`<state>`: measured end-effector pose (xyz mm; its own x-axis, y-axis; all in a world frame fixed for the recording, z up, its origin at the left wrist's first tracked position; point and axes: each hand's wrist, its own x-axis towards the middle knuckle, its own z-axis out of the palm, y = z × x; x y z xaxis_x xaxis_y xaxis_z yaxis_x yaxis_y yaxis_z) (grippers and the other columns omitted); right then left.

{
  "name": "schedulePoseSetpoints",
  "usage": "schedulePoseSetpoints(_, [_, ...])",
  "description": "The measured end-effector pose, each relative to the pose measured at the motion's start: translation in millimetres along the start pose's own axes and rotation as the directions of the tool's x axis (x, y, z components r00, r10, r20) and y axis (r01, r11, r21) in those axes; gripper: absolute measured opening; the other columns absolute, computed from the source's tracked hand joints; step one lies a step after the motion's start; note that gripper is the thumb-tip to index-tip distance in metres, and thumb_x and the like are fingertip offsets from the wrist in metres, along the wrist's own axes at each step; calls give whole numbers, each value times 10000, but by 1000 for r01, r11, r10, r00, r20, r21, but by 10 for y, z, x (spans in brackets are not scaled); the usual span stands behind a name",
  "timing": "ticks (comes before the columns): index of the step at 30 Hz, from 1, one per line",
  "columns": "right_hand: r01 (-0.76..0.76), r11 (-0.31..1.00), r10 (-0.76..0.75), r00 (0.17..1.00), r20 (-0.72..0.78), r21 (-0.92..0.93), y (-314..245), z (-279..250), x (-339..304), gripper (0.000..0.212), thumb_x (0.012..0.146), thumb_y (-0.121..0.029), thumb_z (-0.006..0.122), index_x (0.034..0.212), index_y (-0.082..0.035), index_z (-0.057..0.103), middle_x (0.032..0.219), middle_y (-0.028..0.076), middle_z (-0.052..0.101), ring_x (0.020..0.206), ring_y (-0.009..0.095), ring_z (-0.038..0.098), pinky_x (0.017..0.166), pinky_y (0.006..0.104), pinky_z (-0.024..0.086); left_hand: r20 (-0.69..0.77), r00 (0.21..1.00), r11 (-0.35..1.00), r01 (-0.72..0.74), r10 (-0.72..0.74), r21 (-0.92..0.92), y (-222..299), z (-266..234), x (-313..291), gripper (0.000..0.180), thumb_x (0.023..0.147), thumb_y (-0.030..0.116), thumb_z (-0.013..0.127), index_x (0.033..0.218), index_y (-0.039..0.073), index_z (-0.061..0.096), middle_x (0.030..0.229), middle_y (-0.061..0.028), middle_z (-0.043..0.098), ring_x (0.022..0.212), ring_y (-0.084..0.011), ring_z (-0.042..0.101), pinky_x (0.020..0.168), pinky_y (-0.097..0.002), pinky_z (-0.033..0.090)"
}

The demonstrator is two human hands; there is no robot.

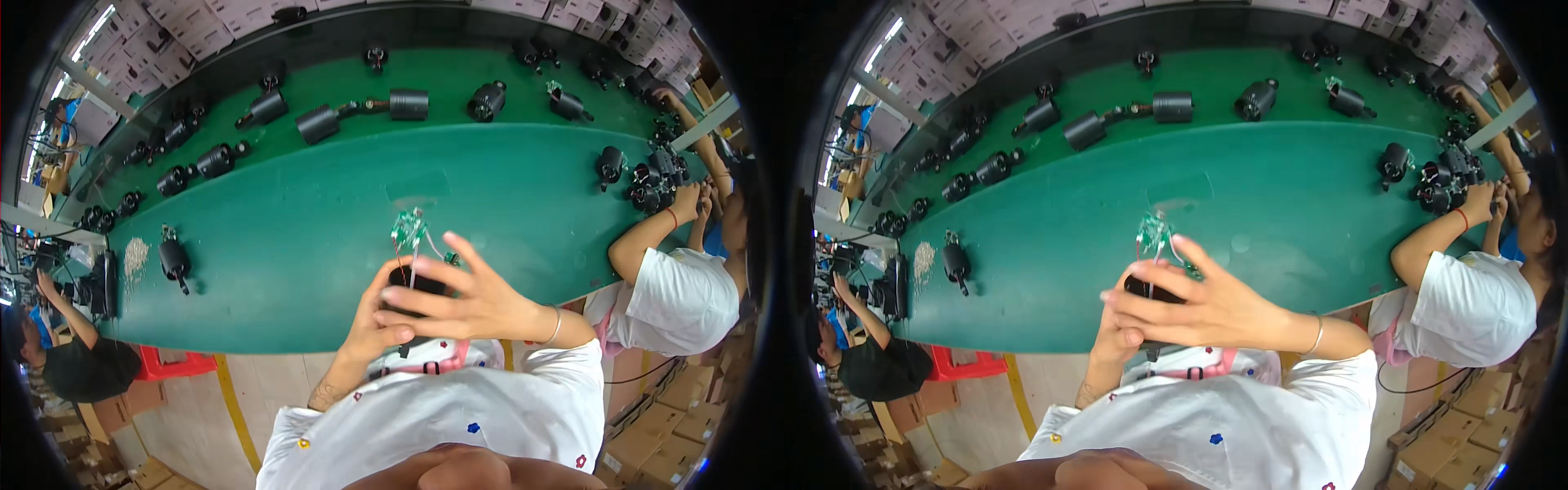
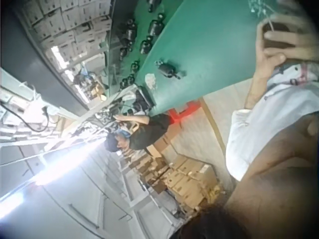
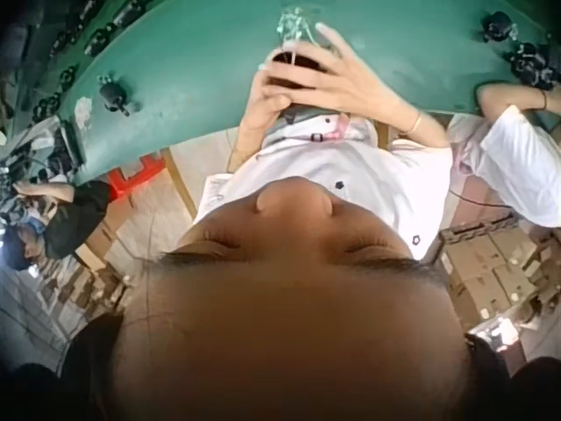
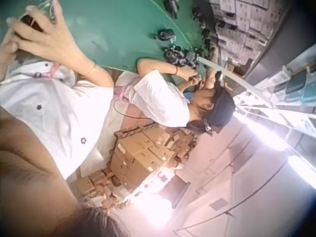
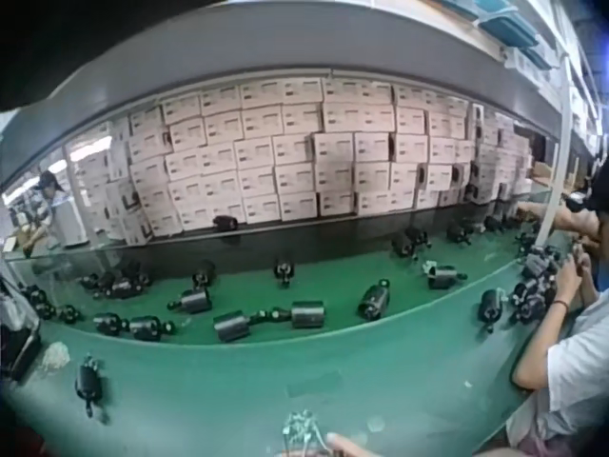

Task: The person assembles camera housings on a production line by inserting circuit boards with attached wiring into cylindrical casings and pressing the boards into place by hand.

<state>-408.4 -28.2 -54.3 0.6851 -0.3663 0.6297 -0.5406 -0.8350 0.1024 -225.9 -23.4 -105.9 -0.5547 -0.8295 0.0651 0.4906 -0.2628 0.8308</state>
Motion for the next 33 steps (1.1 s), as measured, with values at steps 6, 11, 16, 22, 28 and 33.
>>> schedulePoseSetpoints(6, [-416,687,554,831,-58,596,123,-251,-307,461,771,0,674,1208,-143,634,1299,142,545,1203,303,511,1021,469,425,-101,989,991,100,-109,-86,1,163,-122,885,592,209,799,1343,20,371,1212,-189,561,1008,-292,609,864,-387,505])
schedulePoseSetpoints(11, [-413,3,855,473,212,911,96,145,-506,419,798,96,602,1207,5,604,1197,158,611,1050,235,602,932,334,482,67,985,966,168,-157,-197,-21,231,-167,867,576,264,807,1302,29,393,1190,-187,570,914,-276,635,799,-381,522])
schedulePoseSetpoints(16, [-173,-377,769,489,412,910,-73,387,-641,382,788,147,585,1158,51,596,1156,173,623,962,205,630,869,278,503,145,977,891,202,-156,-406,-148,226,-151,854,568,319,815,1263,31,412,1177,-181,570,860,-258,638,748,-366,522])
schedulePoseSetpoints(22, [-38,-393,855,353,380,919,-246,501,-798,308,758,170,591,1044,56,607,1048,157,626,897,207,623,793,260,506,111,993,887,90,-44,-453,-309,271,-77,809,607,360,798,1238,25,419,1144,-165,571,803,-229,627,701,-340,508])
schedulePoseSetpoints(28, [-393,-141,923,279,264,909,-169,320,-750,163,765,129,594,902,51,632,922,112,604,744,149,535,693,228,457,223,956,915,255,-190,-312,-235,259,-41,760,617,302,818,1213,37,428,1112,-136,568,847,-218,621,750,-336,500])
schedulePoseSetpoints(33, [-682,347,808,566,164,644,34,133,-668,31,790,53,595,775,25,594,781,81,554,623,161,449,603,256,394,109,955,952,287,-276,-105,-171,82,-103,713,622,213,809,1209,55,437,1114,-122,578,939,-218,607,829,-350,483])
